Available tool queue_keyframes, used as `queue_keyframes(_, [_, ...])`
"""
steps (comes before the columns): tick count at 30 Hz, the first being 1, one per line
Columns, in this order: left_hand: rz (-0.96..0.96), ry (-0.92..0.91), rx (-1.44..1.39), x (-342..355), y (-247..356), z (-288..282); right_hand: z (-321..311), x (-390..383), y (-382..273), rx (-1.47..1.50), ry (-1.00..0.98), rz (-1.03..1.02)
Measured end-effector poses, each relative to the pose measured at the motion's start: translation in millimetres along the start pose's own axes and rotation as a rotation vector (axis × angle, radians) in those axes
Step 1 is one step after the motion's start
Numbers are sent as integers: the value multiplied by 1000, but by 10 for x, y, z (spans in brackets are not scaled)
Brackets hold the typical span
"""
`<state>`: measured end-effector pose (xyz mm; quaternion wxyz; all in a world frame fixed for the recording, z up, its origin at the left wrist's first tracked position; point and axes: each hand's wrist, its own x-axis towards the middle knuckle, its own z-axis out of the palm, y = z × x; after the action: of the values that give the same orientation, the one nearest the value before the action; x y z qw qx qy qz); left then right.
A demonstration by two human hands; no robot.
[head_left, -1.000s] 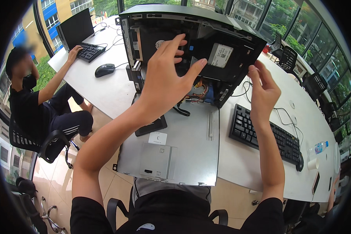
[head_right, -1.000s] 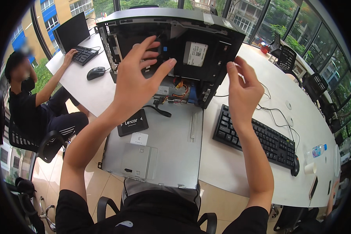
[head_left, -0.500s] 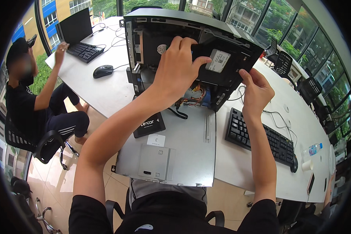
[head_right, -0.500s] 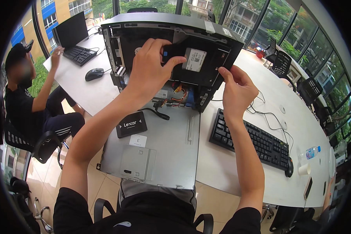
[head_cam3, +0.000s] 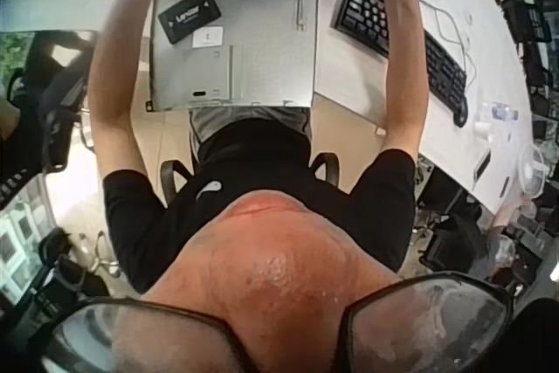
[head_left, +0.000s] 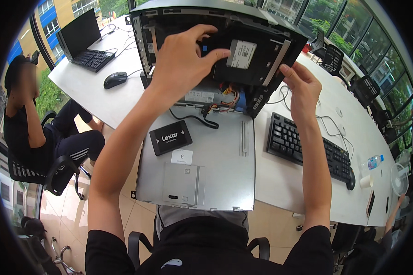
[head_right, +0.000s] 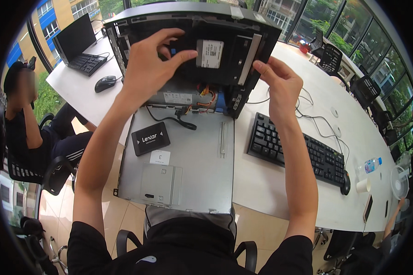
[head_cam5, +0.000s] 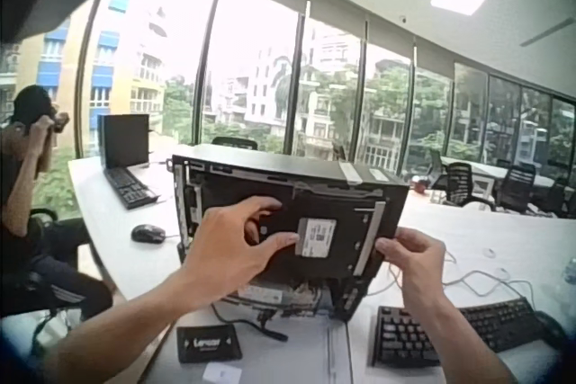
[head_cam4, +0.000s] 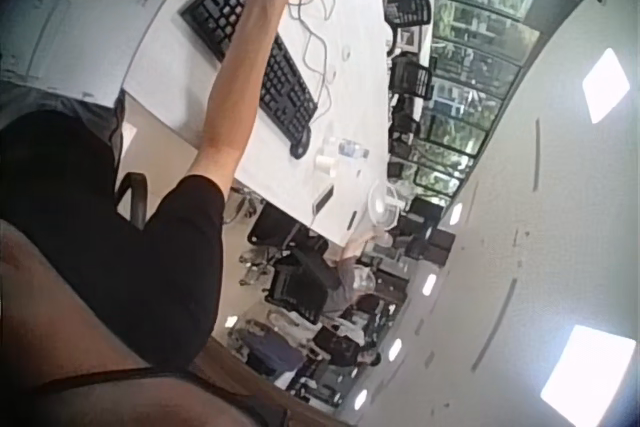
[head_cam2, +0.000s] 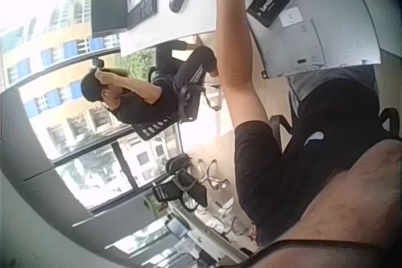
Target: Connecting and installing a Lexar SSD and an HDD into a desktop computer chassis.
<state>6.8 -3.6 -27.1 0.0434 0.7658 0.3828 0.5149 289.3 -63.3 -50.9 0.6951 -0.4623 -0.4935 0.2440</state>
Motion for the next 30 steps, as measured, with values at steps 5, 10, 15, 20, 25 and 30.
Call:
queue_keyframes(5, [43, -18, -237, -91, -14, -30, -153, 184, 48, -18, -53, 15])
queue_keyframes(10, [-165, -52, -485, -242, 225, -312, -279, 263, -188, -68, 0, -271])
queue_keyframes(15, [-342, -105, -601, -662, 198, -552, -439, 88, -583, -298, -250, -584])
queue_keyframes(20, [-567, -329, -741, -998, 330, -515, -131, -649, -849, -760, -897, -777])
queue_keyframes(25, [-757, -377, -811, -1309, 296, -563, 189, -1156, -521, -1088, -890, -600])
queue_keyframes(30, [-689, -455, -640, -1313, 38, -435, -23, -1153, -282, -1017, -925, -470])
